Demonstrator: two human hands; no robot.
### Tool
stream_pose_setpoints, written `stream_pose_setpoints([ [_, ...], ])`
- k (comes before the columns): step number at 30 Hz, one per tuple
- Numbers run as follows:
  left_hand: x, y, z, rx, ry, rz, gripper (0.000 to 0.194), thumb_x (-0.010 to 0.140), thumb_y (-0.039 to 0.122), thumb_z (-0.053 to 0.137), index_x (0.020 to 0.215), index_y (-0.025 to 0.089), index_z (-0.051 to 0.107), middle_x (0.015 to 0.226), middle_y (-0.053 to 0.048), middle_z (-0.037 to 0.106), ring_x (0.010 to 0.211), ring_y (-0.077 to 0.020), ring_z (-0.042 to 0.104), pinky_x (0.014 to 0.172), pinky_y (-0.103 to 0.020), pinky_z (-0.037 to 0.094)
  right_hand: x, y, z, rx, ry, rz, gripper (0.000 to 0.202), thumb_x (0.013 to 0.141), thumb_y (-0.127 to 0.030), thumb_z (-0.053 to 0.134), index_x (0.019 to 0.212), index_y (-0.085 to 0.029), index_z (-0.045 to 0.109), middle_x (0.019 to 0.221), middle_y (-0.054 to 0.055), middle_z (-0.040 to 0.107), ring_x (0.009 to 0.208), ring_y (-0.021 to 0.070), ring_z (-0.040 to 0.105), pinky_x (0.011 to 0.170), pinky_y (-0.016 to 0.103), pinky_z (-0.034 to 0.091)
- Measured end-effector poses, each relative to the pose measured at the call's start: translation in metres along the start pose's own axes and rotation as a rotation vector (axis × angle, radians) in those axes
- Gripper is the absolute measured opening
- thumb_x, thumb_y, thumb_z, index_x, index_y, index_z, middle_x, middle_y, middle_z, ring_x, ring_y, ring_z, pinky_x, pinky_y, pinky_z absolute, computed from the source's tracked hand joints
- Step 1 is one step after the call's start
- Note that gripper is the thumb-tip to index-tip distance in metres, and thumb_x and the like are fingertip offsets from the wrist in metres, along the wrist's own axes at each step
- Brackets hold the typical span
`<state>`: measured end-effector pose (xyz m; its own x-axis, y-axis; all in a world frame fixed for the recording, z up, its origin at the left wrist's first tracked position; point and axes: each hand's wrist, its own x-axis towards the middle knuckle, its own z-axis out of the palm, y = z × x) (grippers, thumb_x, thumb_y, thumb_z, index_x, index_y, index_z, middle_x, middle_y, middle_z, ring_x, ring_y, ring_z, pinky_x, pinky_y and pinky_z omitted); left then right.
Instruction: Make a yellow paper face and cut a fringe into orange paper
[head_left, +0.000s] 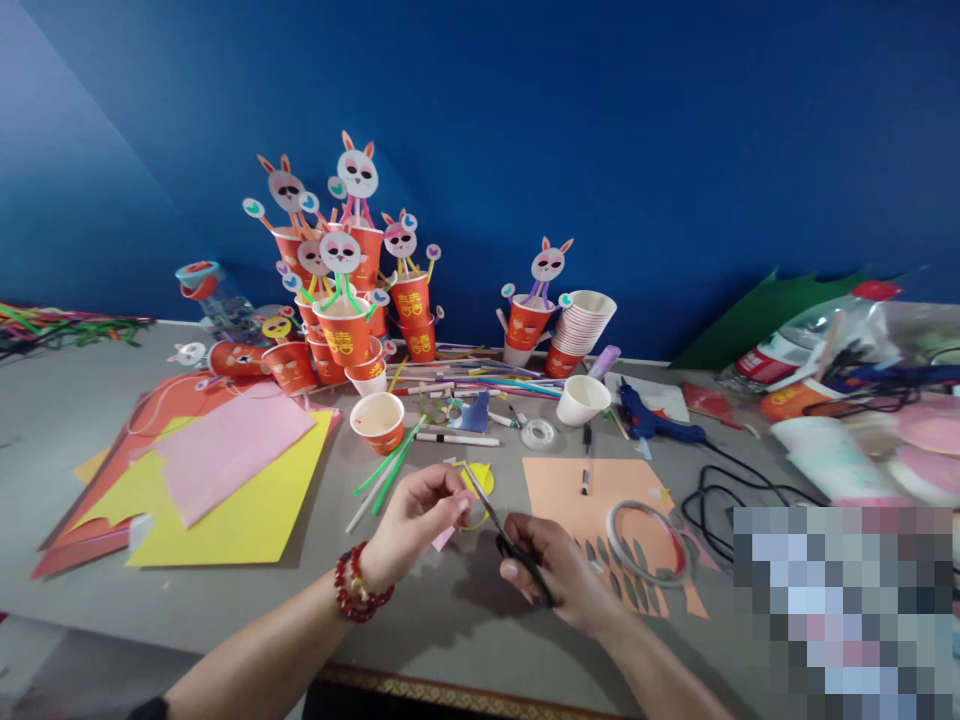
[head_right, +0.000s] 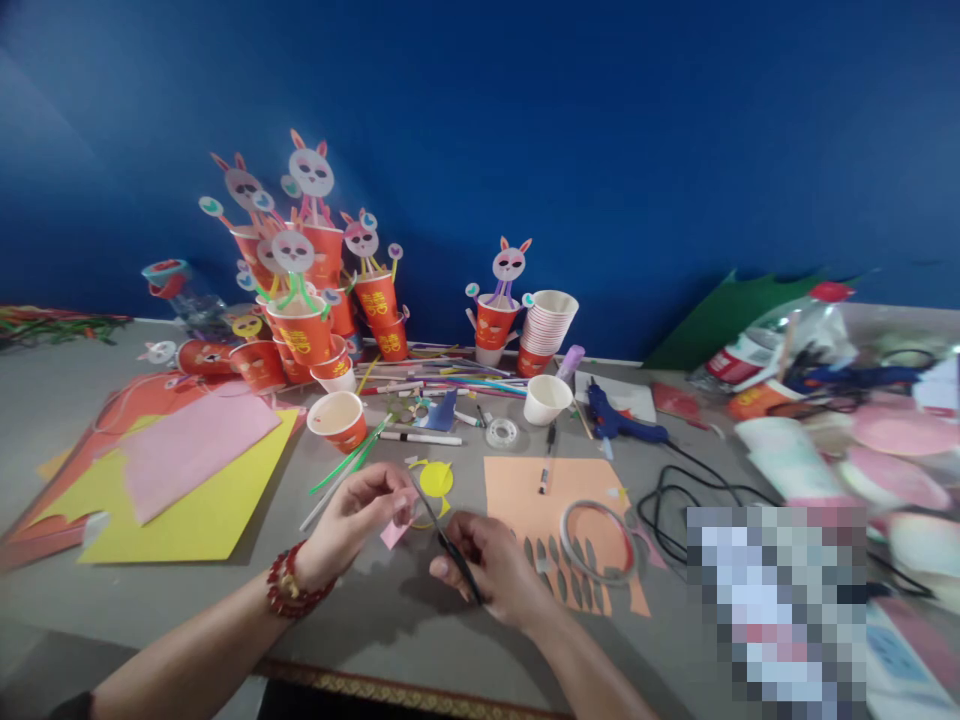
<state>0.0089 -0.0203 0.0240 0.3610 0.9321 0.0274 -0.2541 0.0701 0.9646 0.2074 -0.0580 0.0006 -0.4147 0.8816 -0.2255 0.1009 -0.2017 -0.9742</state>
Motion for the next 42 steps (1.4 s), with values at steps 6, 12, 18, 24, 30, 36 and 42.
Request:
stream_pose_setpoints([
  [6, -0.001, 0.000, 0.000, 0.005, 0.009, 0.004, 0.030, 0.083, 0.038, 0.070, 0.070, 0.015, 0.056, 0.061, -0.001, 0.058, 0.055, -0.0102, 0.050, 0.053, -0.021, 0.038, 0.000, -0.002, -0.002, 0.062, -0.004, 0.019, 0.060, 0.064, -0.066, 0.077, 0.068, -0.023, 0.035, 0.050, -0.009, 0.043, 0.041, 0.0069, 0.042, 0.042, 0.020, 0.027],
  [12, -0.001, 0.000, 0.001, 0.024, -0.023, -0.017, 0.030, 0.085, 0.038, 0.068, 0.070, 0.015, 0.056, 0.061, -0.001, 0.058, 0.052, -0.0087, 0.047, 0.051, -0.020, 0.036, -0.001, -0.002, 0.000, 0.029, -0.035, 0.032, 0.063, 0.060, -0.071, 0.075, 0.066, -0.022, 0.036, 0.050, -0.009, 0.040, 0.041, 0.0065, 0.041, 0.040, 0.019, 0.025],
  [18, 0.001, 0.002, -0.002, 0.012, -0.086, -0.070, 0.030, 0.083, 0.038, 0.069, 0.071, 0.014, 0.056, 0.062, -0.001, 0.058, 0.054, -0.0088, 0.048, 0.051, -0.020, 0.037, -0.001, -0.003, -0.006, 0.008, -0.069, 0.048, 0.065, 0.058, -0.074, 0.074, 0.065, -0.022, 0.036, 0.051, -0.010, 0.037, 0.042, 0.0064, 0.041, 0.040, 0.019, 0.024],
  [24, 0.000, 0.003, -0.004, 0.021, -0.099, -0.109, 0.032, 0.081, 0.041, 0.071, 0.071, 0.014, 0.057, 0.062, -0.001, 0.058, 0.053, -0.0087, 0.049, 0.052, -0.020, 0.038, -0.002, -0.009, -0.012, -0.014, -0.136, 0.048, 0.062, 0.063, -0.073, 0.071, 0.067, -0.021, 0.037, 0.051, -0.009, 0.039, 0.043, 0.0064, 0.040, 0.042, 0.019, 0.025],
  [30, 0.001, 0.003, -0.004, 0.055, -0.101, -0.113, 0.032, 0.081, 0.041, 0.070, 0.070, 0.014, 0.057, 0.060, 0.000, 0.057, 0.053, -0.0086, 0.048, 0.052, -0.020, 0.037, 0.000, -0.005, -0.013, -0.048, -0.101, 0.061, 0.060, 0.061, -0.067, 0.076, 0.065, -0.021, 0.037, 0.054, -0.010, 0.035, 0.044, 0.0059, 0.038, 0.042, 0.019, 0.025],
  [36, 0.001, 0.005, -0.003, 0.079, -0.100, -0.138, 0.034, 0.080, 0.044, 0.071, 0.070, 0.014, 0.058, 0.060, 0.000, 0.057, 0.052, -0.0086, 0.048, 0.051, -0.020, 0.037, 0.000, -0.006, -0.013, -0.066, -0.091, 0.061, 0.060, 0.062, -0.065, 0.077, 0.064, -0.022, 0.035, 0.053, -0.010, 0.034, 0.044, 0.0061, 0.037, 0.042, 0.019, 0.025],
  [42, 0.001, 0.007, -0.003, 0.096, -0.105, -0.156, 0.037, 0.078, 0.047, 0.072, 0.070, 0.014, 0.058, 0.059, -0.001, 0.058, 0.051, -0.0089, 0.048, 0.050, -0.020, 0.037, 0.001, 0.000, -0.014, -0.102, -0.082, 0.074, 0.059, 0.063, -0.063, 0.077, 0.066, -0.022, 0.035, 0.053, -0.010, 0.036, 0.045, 0.0064, 0.037, 0.042, 0.019, 0.024],
])
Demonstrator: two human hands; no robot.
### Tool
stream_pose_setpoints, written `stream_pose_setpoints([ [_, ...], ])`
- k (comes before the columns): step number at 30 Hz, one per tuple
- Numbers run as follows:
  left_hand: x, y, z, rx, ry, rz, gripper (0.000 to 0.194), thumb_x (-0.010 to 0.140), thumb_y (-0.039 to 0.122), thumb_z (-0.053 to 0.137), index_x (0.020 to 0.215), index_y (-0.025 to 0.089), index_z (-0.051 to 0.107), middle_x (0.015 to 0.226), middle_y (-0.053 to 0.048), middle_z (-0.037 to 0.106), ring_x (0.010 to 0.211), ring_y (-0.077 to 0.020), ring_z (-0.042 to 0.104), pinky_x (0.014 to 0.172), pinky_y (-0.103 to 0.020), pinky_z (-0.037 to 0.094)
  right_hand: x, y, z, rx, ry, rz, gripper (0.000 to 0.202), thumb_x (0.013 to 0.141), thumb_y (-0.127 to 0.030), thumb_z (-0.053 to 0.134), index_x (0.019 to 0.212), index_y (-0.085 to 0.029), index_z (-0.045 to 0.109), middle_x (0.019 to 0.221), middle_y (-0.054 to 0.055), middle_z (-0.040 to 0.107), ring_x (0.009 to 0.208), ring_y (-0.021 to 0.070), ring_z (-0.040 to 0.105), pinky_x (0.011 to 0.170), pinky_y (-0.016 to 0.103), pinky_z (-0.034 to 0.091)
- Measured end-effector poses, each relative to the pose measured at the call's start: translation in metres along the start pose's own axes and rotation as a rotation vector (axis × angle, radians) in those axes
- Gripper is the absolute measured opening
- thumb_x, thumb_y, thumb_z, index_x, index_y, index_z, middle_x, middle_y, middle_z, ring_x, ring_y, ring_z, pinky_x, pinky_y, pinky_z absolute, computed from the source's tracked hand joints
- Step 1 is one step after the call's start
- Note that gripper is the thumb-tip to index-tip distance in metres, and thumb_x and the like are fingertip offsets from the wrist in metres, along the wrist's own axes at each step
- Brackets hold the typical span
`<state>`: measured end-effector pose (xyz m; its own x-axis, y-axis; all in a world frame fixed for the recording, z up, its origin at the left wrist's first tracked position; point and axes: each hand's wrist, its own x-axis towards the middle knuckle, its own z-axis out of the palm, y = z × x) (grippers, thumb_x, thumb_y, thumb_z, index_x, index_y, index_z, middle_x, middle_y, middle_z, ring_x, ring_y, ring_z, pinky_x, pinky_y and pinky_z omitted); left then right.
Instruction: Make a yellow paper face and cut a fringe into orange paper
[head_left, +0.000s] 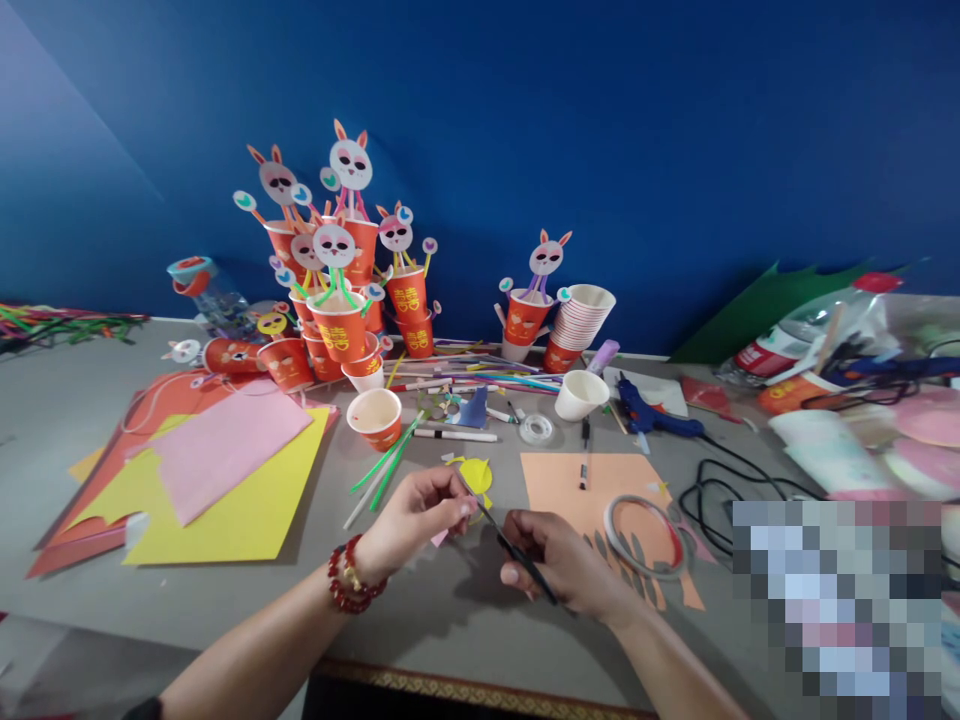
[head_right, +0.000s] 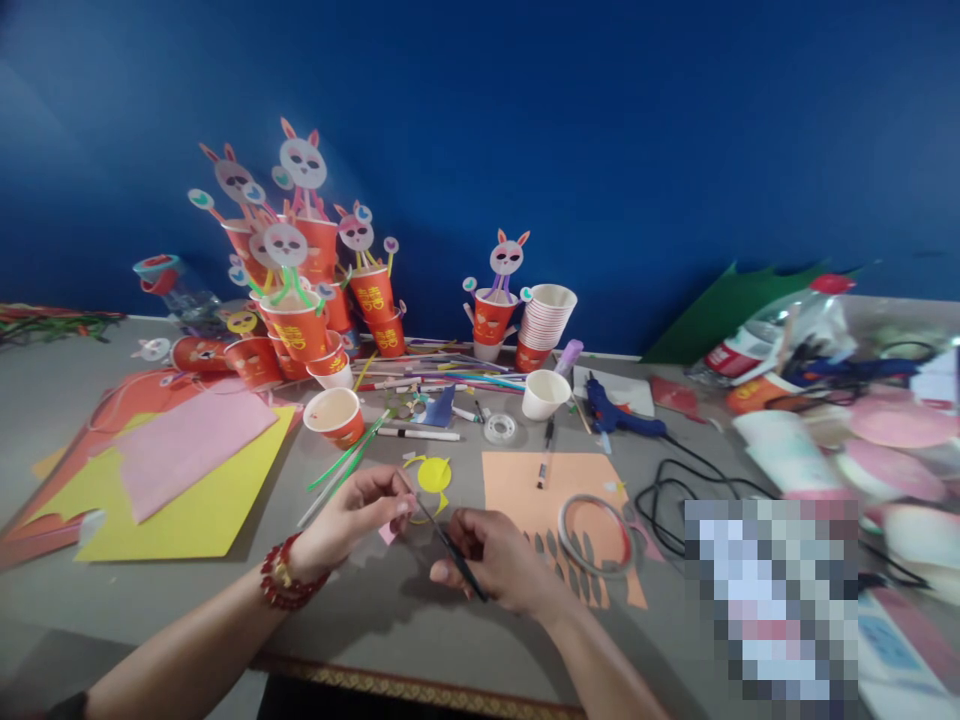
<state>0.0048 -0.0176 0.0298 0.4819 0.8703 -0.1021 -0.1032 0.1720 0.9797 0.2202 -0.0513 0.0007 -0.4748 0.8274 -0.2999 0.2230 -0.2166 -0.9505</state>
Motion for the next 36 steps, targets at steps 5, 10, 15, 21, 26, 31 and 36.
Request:
stream_pose_setpoints([
  [5, 0.000, 0.000, 0.000, -0.010, 0.003, -0.001, 0.037, 0.078, 0.047, 0.072, 0.070, 0.014, 0.058, 0.060, -0.001, 0.059, 0.051, -0.0087, 0.048, 0.049, -0.020, 0.037, 0.001, 0.002, -0.002, -0.102, 0.030, -0.041, 0.059, 0.065, -0.067, 0.074, 0.065, -0.022, 0.035, 0.054, -0.009, 0.035, 0.048, 0.0072, 0.033, 0.044, 0.020, 0.022],
  [10, 0.000, 0.000, 0.000, -0.037, 0.006, -0.016, 0.036, 0.076, 0.046, 0.073, 0.070, 0.014, 0.058, 0.060, -0.001, 0.058, 0.051, -0.0095, 0.049, 0.048, -0.020, 0.036, 0.000, -0.001, -0.004, -0.176, 0.044, -0.084, 0.059, 0.065, -0.069, 0.072, 0.064, -0.022, 0.037, 0.055, -0.008, 0.033, 0.052, 0.0086, 0.028, 0.046, 0.022, 0.020],
  [15, 0.000, 0.000, 0.000, -0.054, 0.006, -0.031, 0.036, 0.075, 0.046, 0.075, 0.070, 0.014, 0.059, 0.059, -0.001, 0.058, 0.051, -0.0097, 0.050, 0.047, -0.019, 0.036, 0.002, 0.000, -0.005, -0.250, 0.075, -0.132, 0.060, 0.066, -0.069, 0.071, 0.062, -0.021, 0.035, 0.056, -0.008, 0.029, 0.055, 0.0090, 0.024, 0.047, 0.023, 0.018],
  [21, 0.001, -0.002, 0.000, -0.123, 0.012, 0.023, 0.030, 0.080, 0.039, 0.073, 0.071, 0.014, 0.058, 0.062, -0.001, 0.059, 0.055, -0.0100, 0.051, 0.053, -0.021, 0.039, 0.004, 0.007, -0.002, -0.113, 0.171, -0.059, 0.062, 0.061, -0.064, 0.079, 0.063, -0.022, 0.033, 0.053, -0.010, 0.031, 0.046, 0.0070, 0.033, 0.044, 0.021, 0.023],
  [26, 0.001, -0.003, 0.006, -0.187, 0.078, 0.077, 0.026, 0.083, 0.034, 0.071, 0.072, 0.014, 0.058, 0.066, -0.001, 0.061, 0.060, -0.0108, 0.053, 0.060, -0.022, 0.041, 0.001, 0.001, 0.007, 0.061, 0.092, -0.025, 0.060, 0.060, -0.065, 0.079, 0.068, -0.022, 0.037, 0.054, -0.010, 0.041, 0.044, 0.0081, 0.045, 0.044, 0.020, 0.030],
  [31, 0.001, -0.003, 0.018, -0.202, 0.131, 0.173, 0.028, 0.081, 0.035, 0.073, 0.067, 0.015, 0.059, 0.073, -0.003, 0.059, 0.072, -0.0143, 0.055, 0.064, -0.024, 0.042, 0.000, -0.006, 0.014, 0.073, 0.060, -0.051, 0.058, 0.066, -0.069, 0.072, 0.069, -0.021, 0.040, 0.055, -0.007, 0.047, 0.048, 0.0088, 0.048, 0.046, 0.020, 0.033],
  [36, 0.000, -0.004, 0.021, -0.147, 0.186, 0.202, 0.028, 0.084, 0.037, 0.070, 0.069, 0.016, 0.060, 0.070, -0.002, 0.058, 0.070, -0.0137, 0.054, 0.063, -0.023, 0.042, 0.001, -0.007, 0.018, 0.114, 0.052, -0.048, 0.060, 0.065, -0.073, 0.070, 0.070, -0.022, 0.039, 0.055, -0.008, 0.043, 0.047, 0.0088, 0.047, 0.046, 0.020, 0.034],
])
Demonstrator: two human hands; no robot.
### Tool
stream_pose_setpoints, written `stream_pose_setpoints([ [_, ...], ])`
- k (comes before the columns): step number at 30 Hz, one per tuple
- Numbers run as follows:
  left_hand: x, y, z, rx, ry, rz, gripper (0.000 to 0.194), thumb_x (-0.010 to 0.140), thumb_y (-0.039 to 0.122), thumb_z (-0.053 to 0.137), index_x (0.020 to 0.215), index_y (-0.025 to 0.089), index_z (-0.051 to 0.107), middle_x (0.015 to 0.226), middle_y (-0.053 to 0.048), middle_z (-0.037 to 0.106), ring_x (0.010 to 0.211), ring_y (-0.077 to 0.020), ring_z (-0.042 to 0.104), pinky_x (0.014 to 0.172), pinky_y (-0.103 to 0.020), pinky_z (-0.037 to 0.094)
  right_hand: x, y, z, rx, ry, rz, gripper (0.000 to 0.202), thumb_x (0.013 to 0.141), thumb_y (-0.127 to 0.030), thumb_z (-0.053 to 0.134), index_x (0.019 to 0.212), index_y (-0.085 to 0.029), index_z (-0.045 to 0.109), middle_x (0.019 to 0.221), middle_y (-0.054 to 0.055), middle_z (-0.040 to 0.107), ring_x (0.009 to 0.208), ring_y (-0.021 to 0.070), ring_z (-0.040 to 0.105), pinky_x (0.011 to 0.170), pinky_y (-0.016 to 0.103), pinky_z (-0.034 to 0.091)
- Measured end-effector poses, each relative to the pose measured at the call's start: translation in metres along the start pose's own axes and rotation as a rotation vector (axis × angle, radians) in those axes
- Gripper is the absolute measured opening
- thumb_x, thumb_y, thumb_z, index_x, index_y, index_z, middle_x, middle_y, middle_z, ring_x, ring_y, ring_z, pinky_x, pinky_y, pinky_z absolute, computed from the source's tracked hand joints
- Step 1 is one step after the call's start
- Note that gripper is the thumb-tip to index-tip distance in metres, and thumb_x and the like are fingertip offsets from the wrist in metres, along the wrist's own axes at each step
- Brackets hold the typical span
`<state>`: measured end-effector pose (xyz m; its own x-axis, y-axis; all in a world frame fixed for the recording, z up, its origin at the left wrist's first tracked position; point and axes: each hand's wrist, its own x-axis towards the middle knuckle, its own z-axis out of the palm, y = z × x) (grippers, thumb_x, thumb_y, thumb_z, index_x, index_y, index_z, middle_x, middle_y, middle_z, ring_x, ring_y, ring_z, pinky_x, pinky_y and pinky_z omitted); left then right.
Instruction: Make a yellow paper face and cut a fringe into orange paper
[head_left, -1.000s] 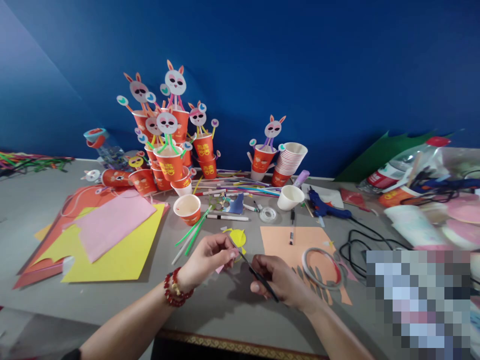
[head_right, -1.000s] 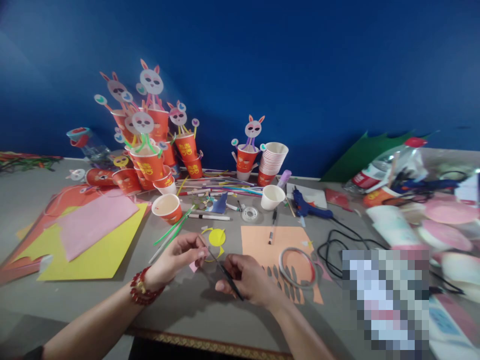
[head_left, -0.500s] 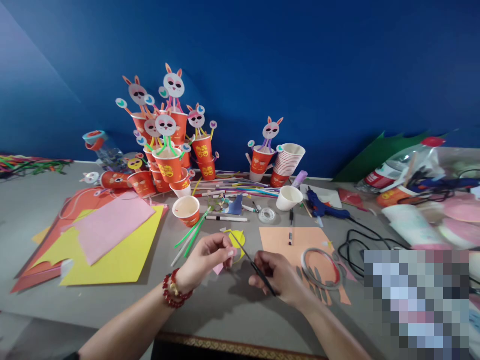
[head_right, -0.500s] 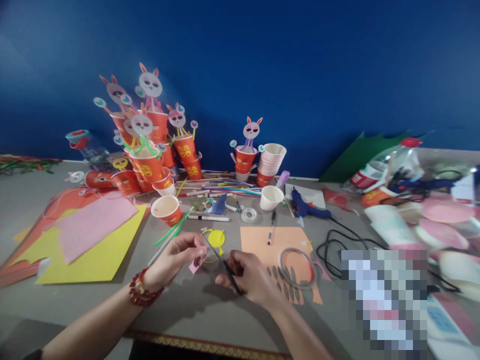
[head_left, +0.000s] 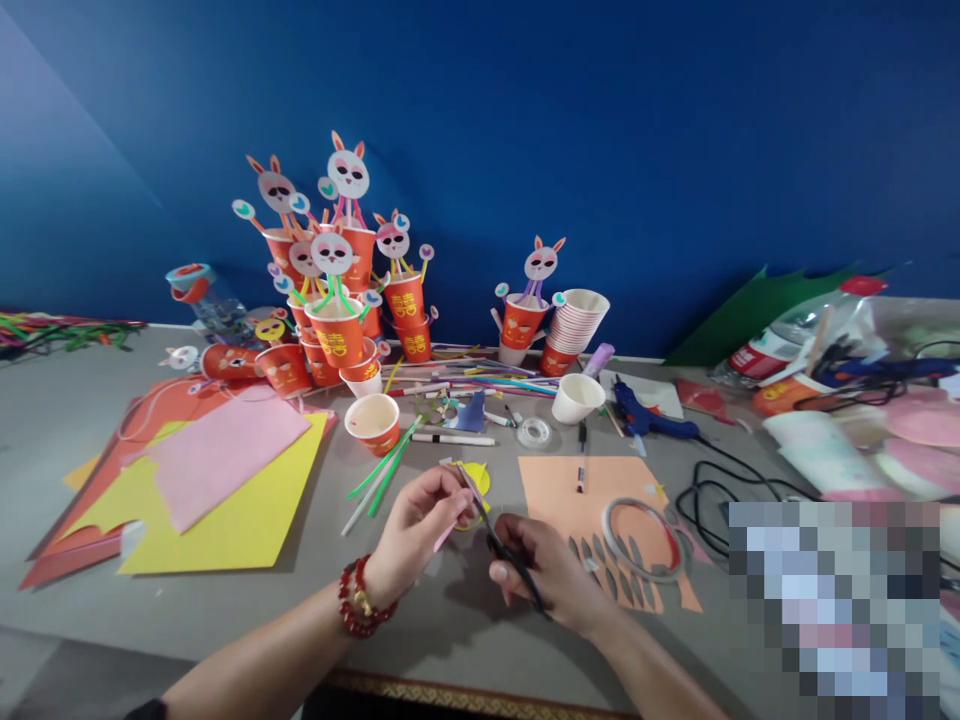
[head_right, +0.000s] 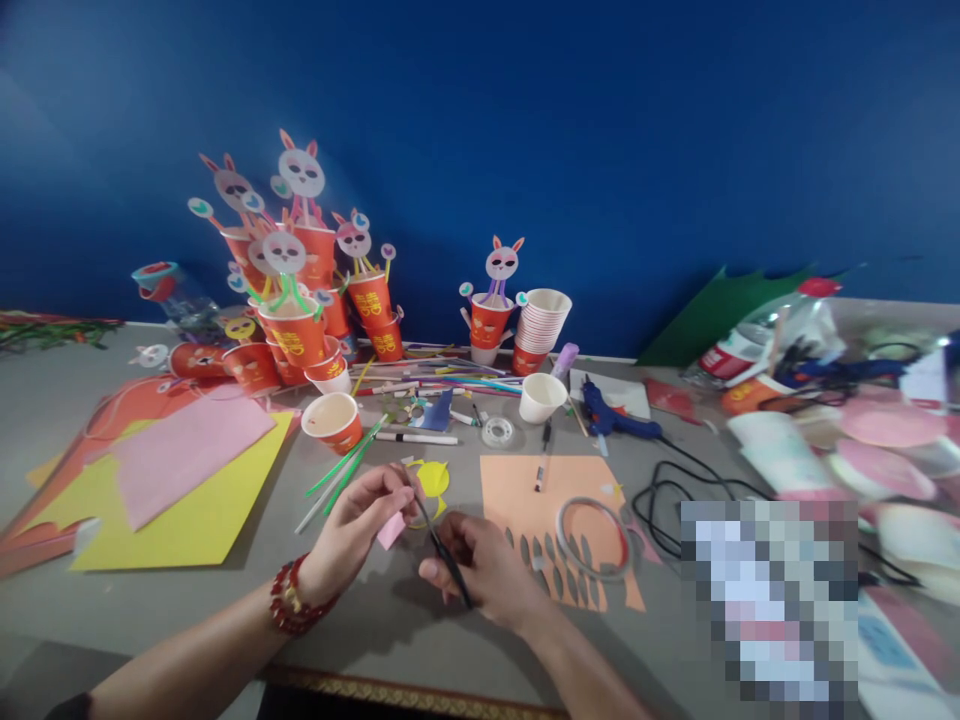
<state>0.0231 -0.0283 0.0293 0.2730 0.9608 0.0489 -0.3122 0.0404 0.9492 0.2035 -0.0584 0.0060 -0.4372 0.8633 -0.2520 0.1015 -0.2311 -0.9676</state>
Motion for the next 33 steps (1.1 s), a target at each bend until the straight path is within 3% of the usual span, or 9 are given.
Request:
stream_pose_setpoints([
  [6, -0.0008, -0.0045, -0.0023, -0.020, 0.006, -0.045, 0.029, 0.083, 0.038, 0.071, 0.071, 0.015, 0.058, 0.073, -0.002, 0.060, 0.066, -0.0112, 0.055, 0.060, -0.020, 0.043, 0.0010, 0.0035, 0.0017, 0.036, -0.001, -0.002, 0.061, 0.064, -0.074, 0.070, 0.070, -0.022, 0.038, 0.055, -0.008, 0.043, 0.046, 0.0087, 0.048, 0.045, 0.020, 0.034],
  [33, -0.0008, -0.0032, -0.0007, -0.019, 0.001, -0.014, 0.029, 0.084, 0.036, 0.070, 0.068, 0.016, 0.055, 0.073, -0.001, 0.059, 0.067, -0.0118, 0.054, 0.063, -0.022, 0.043, 0.0035, 0.0097, 0.0035, -0.029, 0.048, -0.007, 0.062, 0.063, -0.075, 0.070, 0.065, -0.023, 0.036, 0.048, -0.009, 0.042, 0.041, 0.0078, 0.043, 0.040, 0.020, 0.027],
])
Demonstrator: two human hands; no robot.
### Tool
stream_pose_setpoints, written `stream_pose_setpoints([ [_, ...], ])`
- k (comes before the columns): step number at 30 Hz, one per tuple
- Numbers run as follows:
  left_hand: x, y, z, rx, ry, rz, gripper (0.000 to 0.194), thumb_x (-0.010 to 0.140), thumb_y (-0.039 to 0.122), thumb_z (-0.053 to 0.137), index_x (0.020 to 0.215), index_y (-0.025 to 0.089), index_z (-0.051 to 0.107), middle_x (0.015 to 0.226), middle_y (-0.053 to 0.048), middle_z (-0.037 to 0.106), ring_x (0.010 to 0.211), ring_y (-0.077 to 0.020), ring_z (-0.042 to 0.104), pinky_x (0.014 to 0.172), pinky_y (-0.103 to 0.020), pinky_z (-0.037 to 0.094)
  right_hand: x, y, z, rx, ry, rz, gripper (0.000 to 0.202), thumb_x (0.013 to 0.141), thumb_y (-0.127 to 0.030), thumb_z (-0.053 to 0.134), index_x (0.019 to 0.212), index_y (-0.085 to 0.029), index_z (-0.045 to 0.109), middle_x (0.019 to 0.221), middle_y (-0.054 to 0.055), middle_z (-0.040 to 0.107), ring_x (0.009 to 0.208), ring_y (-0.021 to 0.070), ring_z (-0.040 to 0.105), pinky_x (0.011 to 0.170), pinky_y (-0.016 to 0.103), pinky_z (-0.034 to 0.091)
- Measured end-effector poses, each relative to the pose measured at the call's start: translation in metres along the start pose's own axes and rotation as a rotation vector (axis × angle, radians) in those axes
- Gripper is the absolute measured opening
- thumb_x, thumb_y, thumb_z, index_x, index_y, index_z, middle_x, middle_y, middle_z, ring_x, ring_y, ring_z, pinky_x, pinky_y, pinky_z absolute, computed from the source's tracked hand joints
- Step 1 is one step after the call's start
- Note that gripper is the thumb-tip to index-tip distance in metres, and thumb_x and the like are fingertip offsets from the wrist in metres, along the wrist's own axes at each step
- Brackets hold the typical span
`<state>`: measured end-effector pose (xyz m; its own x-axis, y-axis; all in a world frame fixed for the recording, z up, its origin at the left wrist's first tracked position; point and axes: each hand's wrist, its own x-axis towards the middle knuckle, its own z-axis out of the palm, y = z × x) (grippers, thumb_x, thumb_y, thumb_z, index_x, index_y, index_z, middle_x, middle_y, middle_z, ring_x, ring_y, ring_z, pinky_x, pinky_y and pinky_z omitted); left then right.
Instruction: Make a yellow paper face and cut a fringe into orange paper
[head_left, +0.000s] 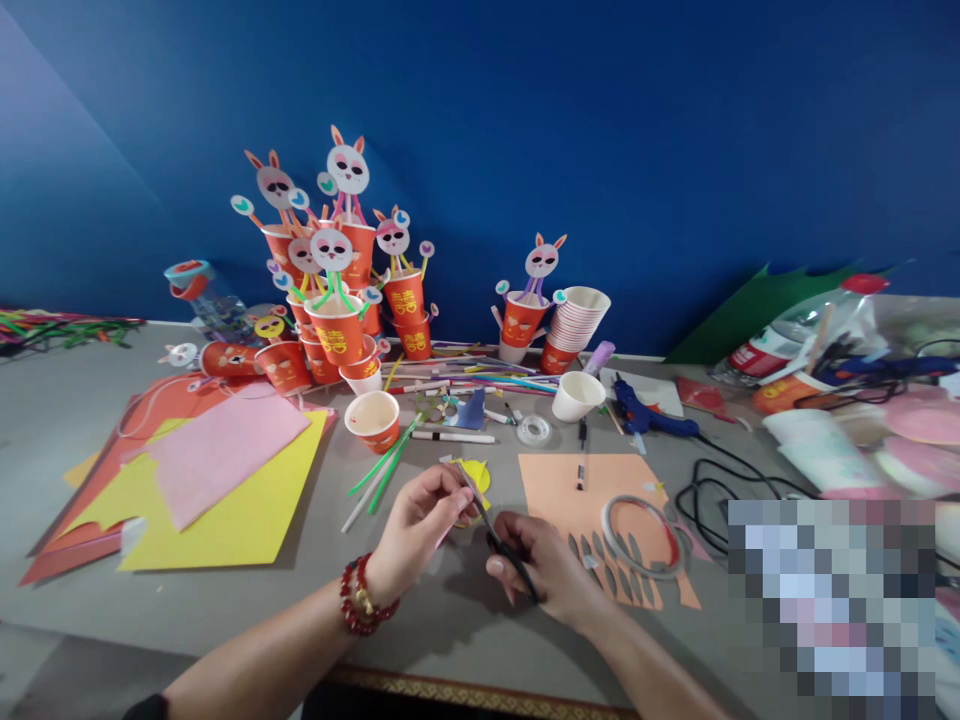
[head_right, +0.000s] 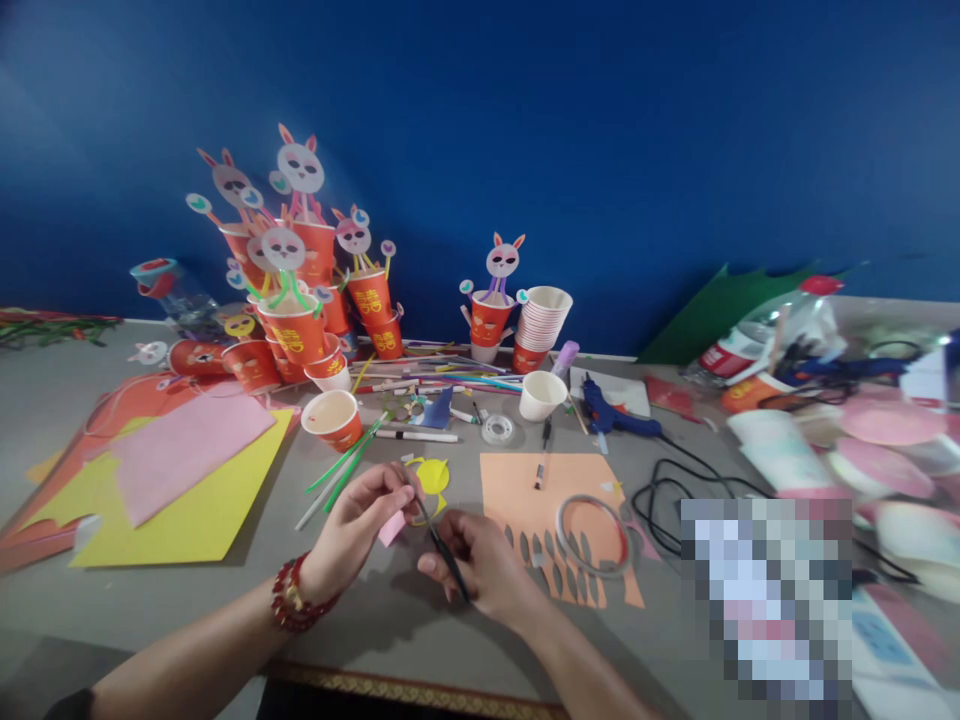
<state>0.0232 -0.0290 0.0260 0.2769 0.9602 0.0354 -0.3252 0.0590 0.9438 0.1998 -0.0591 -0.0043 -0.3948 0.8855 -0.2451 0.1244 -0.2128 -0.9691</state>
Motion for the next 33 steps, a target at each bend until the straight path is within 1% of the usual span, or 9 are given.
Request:
stream_pose_setpoints([
  [2, -0.001, -0.001, 0.000, -0.013, -0.003, 0.003, 0.027, 0.085, 0.034, 0.069, 0.070, 0.016, 0.056, 0.074, -0.001, 0.059, 0.067, -0.0116, 0.055, 0.063, -0.022, 0.044, 0.000, 0.000, 0.001, -0.001, -0.002, 0.002, 0.062, 0.065, -0.075, 0.068, 0.065, -0.023, 0.035, 0.047, -0.009, 0.043, 0.040, 0.0076, 0.043, 0.039, 0.019, 0.027],
  [5, -0.001, -0.004, -0.001, -0.044, 0.008, -0.011, 0.025, 0.086, 0.033, 0.069, 0.073, 0.015, 0.057, 0.076, -0.001, 0.058, 0.067, -0.0109, 0.055, 0.061, -0.021, 0.044, 0.000, -0.001, 0.001, 0.027, -0.031, -0.008, 0.061, 0.066, -0.076, 0.067, 0.067, -0.023, 0.036, 0.050, -0.008, 0.045, 0.042, 0.0084, 0.045, 0.041, 0.020, 0.031],
  [9, -0.002, -0.007, 0.000, -0.038, 0.023, -0.005, 0.024, 0.088, 0.032, 0.066, 0.074, 0.015, 0.059, 0.074, -0.001, 0.059, 0.066, -0.0100, 0.054, 0.058, -0.019, 0.043, 0.001, -0.001, 0.002, 0.073, -0.043, -0.037, 0.061, 0.066, -0.075, 0.067, 0.069, -0.022, 0.036, 0.057, -0.008, 0.042, 0.046, 0.0087, 0.049, 0.044, 0.020, 0.035],
  [14, -0.004, -0.009, 0.001, -0.047, 0.044, -0.011, 0.024, 0.089, 0.033, 0.065, 0.075, 0.015, 0.059, 0.075, -0.001, 0.059, 0.067, -0.0099, 0.055, 0.056, -0.018, 0.041, 0.001, 0.001, 0.002, 0.065, -0.042, -0.064, 0.059, 0.069, -0.072, 0.068, 0.071, -0.021, 0.039, 0.060, -0.007, 0.040, 0.049, 0.0089, 0.049, 0.046, 0.020, 0.036],
  [20, -0.004, -0.010, 0.002, -0.032, 0.048, -0.012, 0.024, 0.091, 0.031, 0.063, 0.074, 0.015, 0.058, 0.076, 0.000, 0.058, 0.067, -0.0091, 0.054, 0.056, -0.017, 0.041, 0.000, 0.001, 0.003, 0.086, -0.055, -0.059, 0.058, 0.070, -0.071, 0.068, 0.072, -0.022, 0.037, 0.060, -0.007, 0.040, 0.048, 0.0090, 0.050, 0.046, 0.020, 0.037],
  [26, -0.004, -0.011, 0.002, -0.022, 0.052, -0.018, 0.024, 0.091, 0.032, 0.063, 0.075, 0.015, 0.058, 0.078, -0.001, 0.058, 0.069, -0.0095, 0.054, 0.058, -0.017, 0.042, 0.001, 0.004, 0.003, 0.082, -0.050, -0.071, 0.056, 0.073, -0.070, 0.066, 0.074, -0.021, 0.038, 0.062, -0.007, 0.040, 0.048, 0.0087, 0.050, 0.046, 0.020, 0.039],
  [33, -0.006, -0.012, 0.002, -0.031, 0.067, -0.031, 0.024, 0.091, 0.033, 0.063, 0.076, 0.016, 0.057, 0.078, -0.002, 0.057, 0.069, -0.0098, 0.053, 0.056, -0.017, 0.041, 0.002, 0.004, 0.003, 0.083, -0.039, -0.073, 0.056, 0.072, -0.070, 0.067, 0.073, -0.021, 0.038, 0.061, -0.007, 0.040, 0.047, 0.0087, 0.050, 0.045, 0.020, 0.039],
])
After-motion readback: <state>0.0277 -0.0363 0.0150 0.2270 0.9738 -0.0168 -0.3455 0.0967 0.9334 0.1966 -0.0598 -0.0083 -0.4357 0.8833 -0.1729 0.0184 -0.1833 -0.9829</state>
